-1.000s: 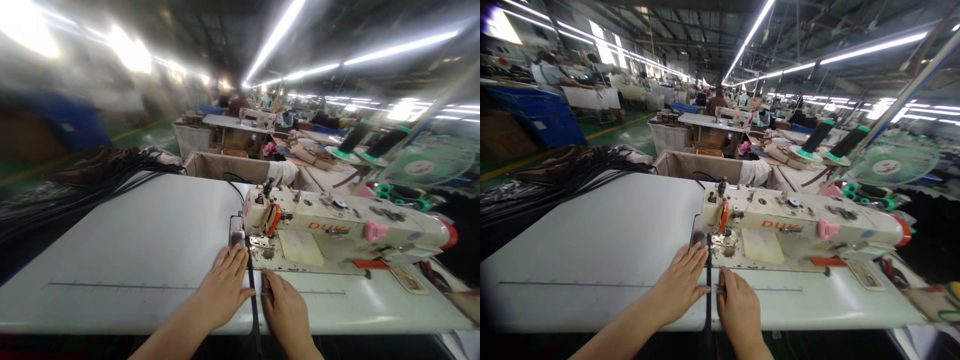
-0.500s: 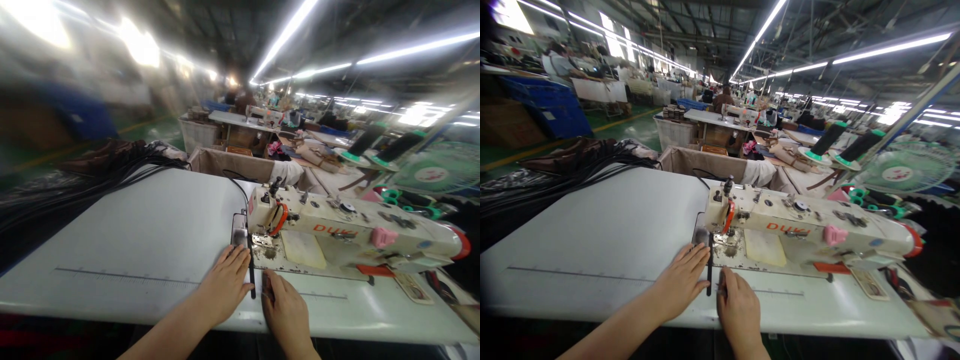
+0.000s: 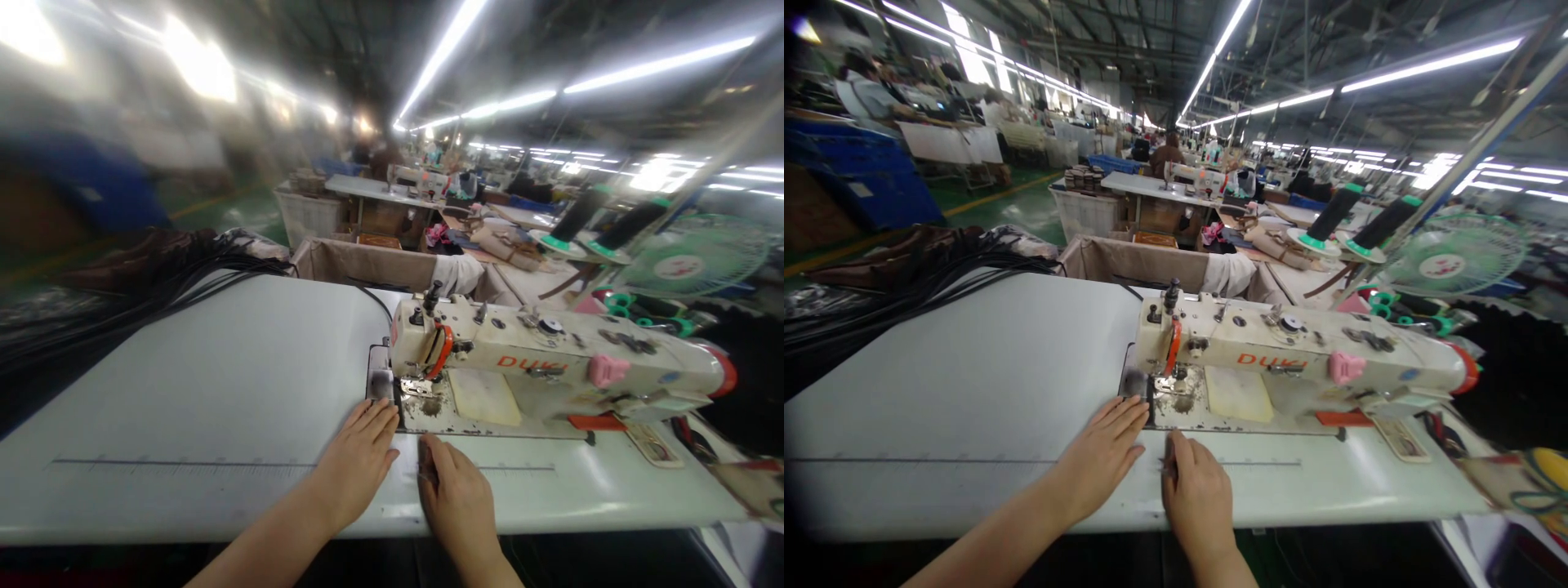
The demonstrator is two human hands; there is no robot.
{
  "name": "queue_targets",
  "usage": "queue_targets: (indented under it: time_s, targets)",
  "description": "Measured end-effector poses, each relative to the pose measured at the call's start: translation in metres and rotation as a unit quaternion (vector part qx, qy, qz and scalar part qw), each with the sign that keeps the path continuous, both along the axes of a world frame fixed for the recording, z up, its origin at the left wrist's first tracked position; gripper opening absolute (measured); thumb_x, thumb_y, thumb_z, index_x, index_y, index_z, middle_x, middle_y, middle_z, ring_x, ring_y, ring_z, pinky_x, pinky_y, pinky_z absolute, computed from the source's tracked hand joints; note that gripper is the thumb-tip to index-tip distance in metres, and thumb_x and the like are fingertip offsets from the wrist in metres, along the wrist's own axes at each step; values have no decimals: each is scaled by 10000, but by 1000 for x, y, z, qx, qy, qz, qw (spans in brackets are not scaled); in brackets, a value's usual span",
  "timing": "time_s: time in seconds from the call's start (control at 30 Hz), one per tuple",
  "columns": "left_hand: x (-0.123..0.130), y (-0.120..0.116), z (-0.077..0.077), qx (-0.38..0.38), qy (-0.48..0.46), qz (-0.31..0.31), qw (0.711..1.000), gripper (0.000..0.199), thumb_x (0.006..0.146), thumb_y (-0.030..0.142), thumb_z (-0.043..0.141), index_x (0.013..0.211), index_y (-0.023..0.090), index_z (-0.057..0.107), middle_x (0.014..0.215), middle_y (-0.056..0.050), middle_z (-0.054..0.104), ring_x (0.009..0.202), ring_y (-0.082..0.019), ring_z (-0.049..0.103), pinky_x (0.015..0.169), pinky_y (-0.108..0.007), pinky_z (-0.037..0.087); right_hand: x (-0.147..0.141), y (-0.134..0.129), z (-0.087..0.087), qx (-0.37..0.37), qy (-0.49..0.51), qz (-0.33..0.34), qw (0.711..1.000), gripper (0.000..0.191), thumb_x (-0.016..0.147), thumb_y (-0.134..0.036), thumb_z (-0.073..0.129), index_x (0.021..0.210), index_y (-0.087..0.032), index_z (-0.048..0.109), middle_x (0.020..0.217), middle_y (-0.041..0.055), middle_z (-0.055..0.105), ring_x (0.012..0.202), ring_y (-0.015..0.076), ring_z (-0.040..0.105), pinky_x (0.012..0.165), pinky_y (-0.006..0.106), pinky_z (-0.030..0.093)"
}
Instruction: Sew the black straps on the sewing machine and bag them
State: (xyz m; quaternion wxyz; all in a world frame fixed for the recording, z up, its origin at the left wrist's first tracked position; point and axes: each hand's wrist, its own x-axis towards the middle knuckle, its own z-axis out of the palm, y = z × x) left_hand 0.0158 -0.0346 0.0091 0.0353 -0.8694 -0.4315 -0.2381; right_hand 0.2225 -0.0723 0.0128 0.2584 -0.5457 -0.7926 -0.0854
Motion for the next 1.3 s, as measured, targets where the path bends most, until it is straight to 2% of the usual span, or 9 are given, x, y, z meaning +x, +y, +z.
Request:
queue_targets:
  time_s: [0.4,0.57,0.73,0.9,1.07,1.2,1.3]
  targets:
    - [-7,36,7,-76,8,-5,997,410,1046,335,487,1418,178,559,1487,-90,589,1445,-249,472,1231,-497,336,-3,-2,3,-13,-4,-9,1000,377,847,-65,504,1199,-177,584,875,52,712,773,210,654,692,309,480]
    - [-9,40,9,-92,15,3,996,430,1032,298,504,1450,199,511,1509,-88,565,1480,-266,414,1245,-545,282,-4,-2,3,-18,-2,-14,1000,387,842,-58,500,1197,-187,582,869,49,709,781,210,649,705,310,471]
    - [-7,41,14,-111,22,15,994,449,1021,274,517,1465,211,494,1537,-95,532,1509,-285,360,1239,-577,280,-3,-2,2,-20,-3,-8,1000,374,851,-63,513,1200,-177,584,885,50,708,795,209,647,722,314,471]
    - [-11,50,18,-138,-2,-3,990,414,1008,239,516,1421,218,548,1504,-88,567,1483,-287,402,1232,-588,299,-3,-3,2,-11,1,-11,1000,375,843,-61,512,1189,-182,590,871,47,699,778,203,630,703,312,456]
    - [-18,86,17,-166,-95,-28,981,311,981,199,494,1223,195,690,1332,-100,673,1252,-247,609,1133,-450,476,-3,-3,3,-19,10,-13,1000,382,824,-59,516,1174,-191,596,870,39,691,785,204,619,704,313,441]
    - [-16,119,13,-162,-105,-36,981,369,947,143,489,1250,221,685,1376,-81,642,1252,-242,604,1131,-430,494,-5,-4,4,-16,15,-17,1000,373,826,-53,509,1160,-191,601,861,37,682,779,207,604,702,318,431]
    - [-10,136,16,-165,-100,-60,979,348,982,184,480,1241,251,701,1347,-52,669,1271,-236,599,1137,-402,489,-5,-4,4,-15,20,-18,1000,370,821,-49,501,1147,-193,601,849,37,673,773,208,592,701,321,424]
